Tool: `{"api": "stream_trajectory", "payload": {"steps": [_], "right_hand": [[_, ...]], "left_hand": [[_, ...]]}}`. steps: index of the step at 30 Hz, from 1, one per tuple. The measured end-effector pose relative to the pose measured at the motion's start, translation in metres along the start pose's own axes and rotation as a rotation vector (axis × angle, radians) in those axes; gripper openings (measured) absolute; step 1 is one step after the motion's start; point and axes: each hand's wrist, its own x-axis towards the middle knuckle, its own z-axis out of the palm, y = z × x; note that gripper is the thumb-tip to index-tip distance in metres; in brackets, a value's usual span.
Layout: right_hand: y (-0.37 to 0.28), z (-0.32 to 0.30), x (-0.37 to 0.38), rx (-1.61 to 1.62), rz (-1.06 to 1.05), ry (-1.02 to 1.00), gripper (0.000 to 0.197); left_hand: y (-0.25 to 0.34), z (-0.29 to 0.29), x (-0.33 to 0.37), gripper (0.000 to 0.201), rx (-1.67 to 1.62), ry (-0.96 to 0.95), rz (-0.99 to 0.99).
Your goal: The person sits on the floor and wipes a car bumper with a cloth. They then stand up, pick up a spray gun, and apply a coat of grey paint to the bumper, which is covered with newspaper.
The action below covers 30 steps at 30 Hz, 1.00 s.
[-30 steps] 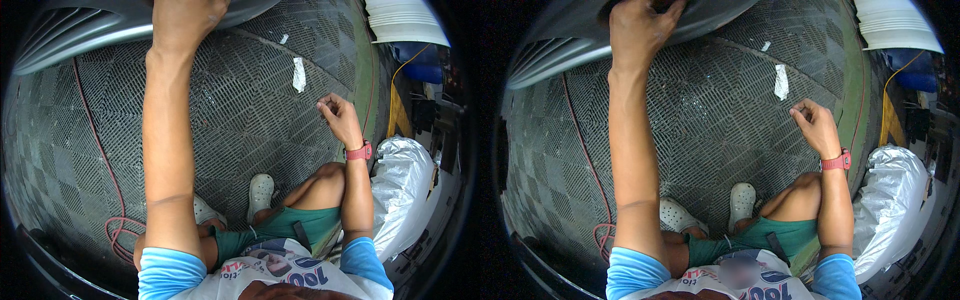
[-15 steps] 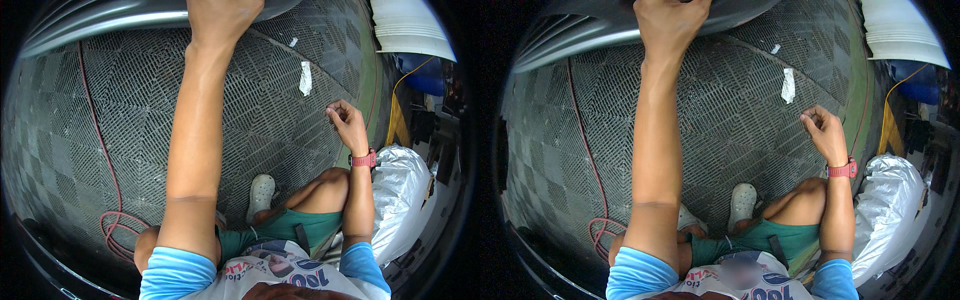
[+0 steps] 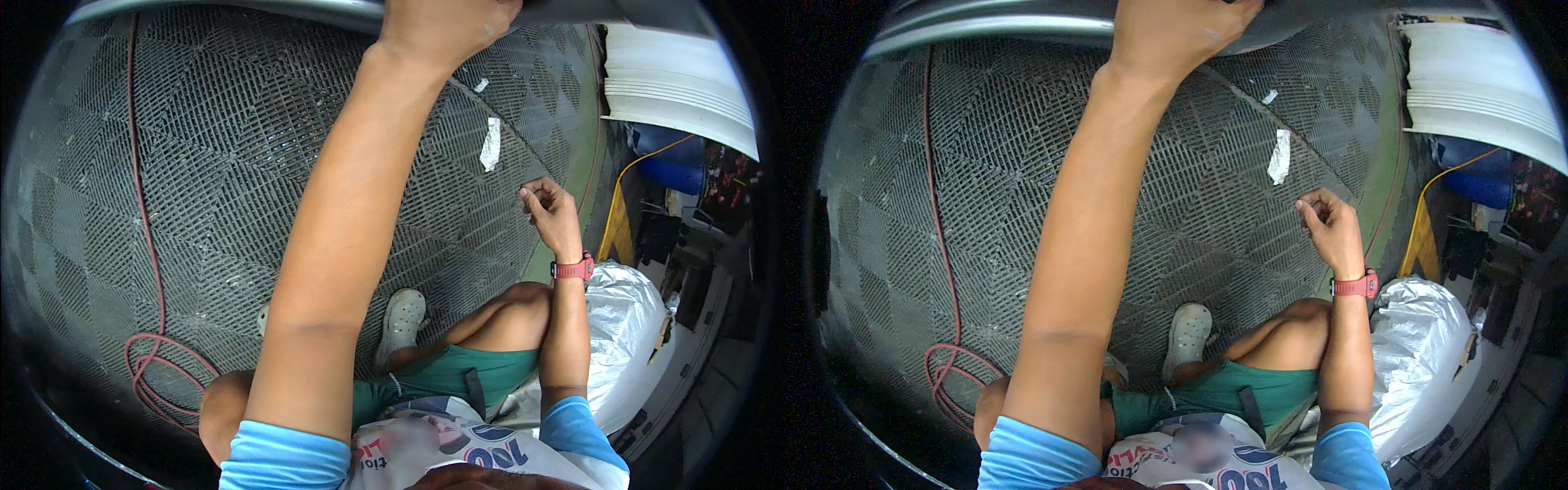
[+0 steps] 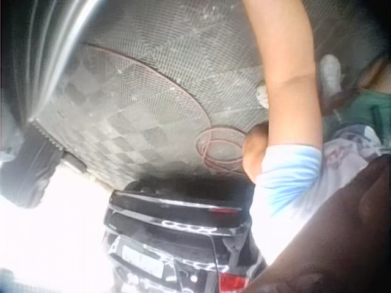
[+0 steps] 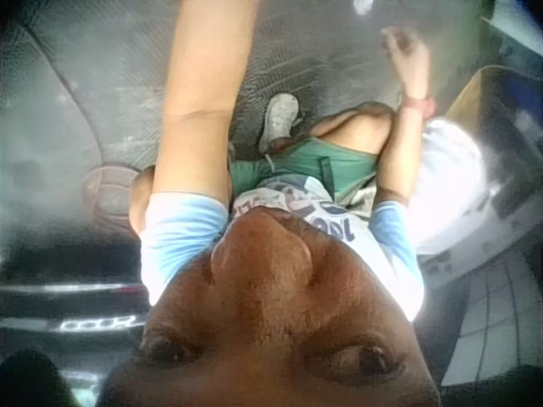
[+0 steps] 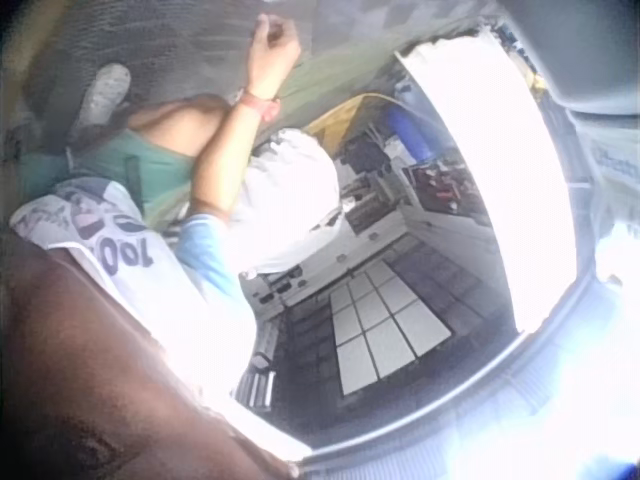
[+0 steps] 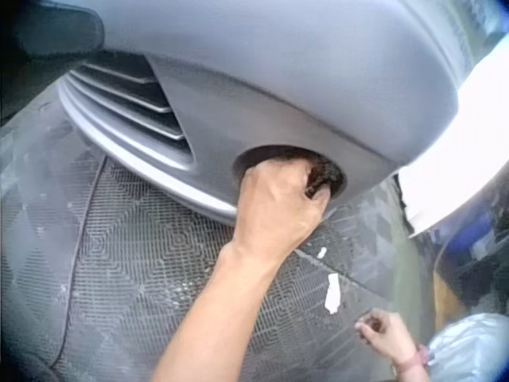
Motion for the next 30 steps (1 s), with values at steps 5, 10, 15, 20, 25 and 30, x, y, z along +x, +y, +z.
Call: {"api": "stream_trajectory", "payload": {"steps": [5, 10, 15, 20, 25, 30], "right_hand": [[0.000, 0.005, 0.005, -0.019, -0.002, -0.013, 0.017], [0.001, 0.007, 0.004, -0.082, 0.010, 0.002, 0.019], [0.002, 0.006, 0.005, -0.105, 0.017, -0.005, 0.020], [-0.005, 0.010, 0.004, -0.098, 0.056, -0.001, 0.020], [-0.004, 0.011, 0.007, -0.087, 0.026, -0.011, 0.020], [0.003, 0.008, 0.005, -0.099, 0.023, 0.004, 0.020]], "left_hand": [[0.007, 0.005, -0.005, 0.016, -0.077, 0.090, -0.154], [0.019, 0.006, -0.003, 0.016, -0.419, 0.107, -0.461], [0.016, 0.012, -0.005, 0.015, -0.340, 0.161, -0.398], [0.034, 0.008, -0.013, 0.014, -0.329, 0.227, -0.411], [0.030, 0.003, -0.007, 0.017, -0.646, 0.233, -0.672], [0.045, 0.003, -0.004, 0.019, -0.501, 0.308, -0.707]]}}
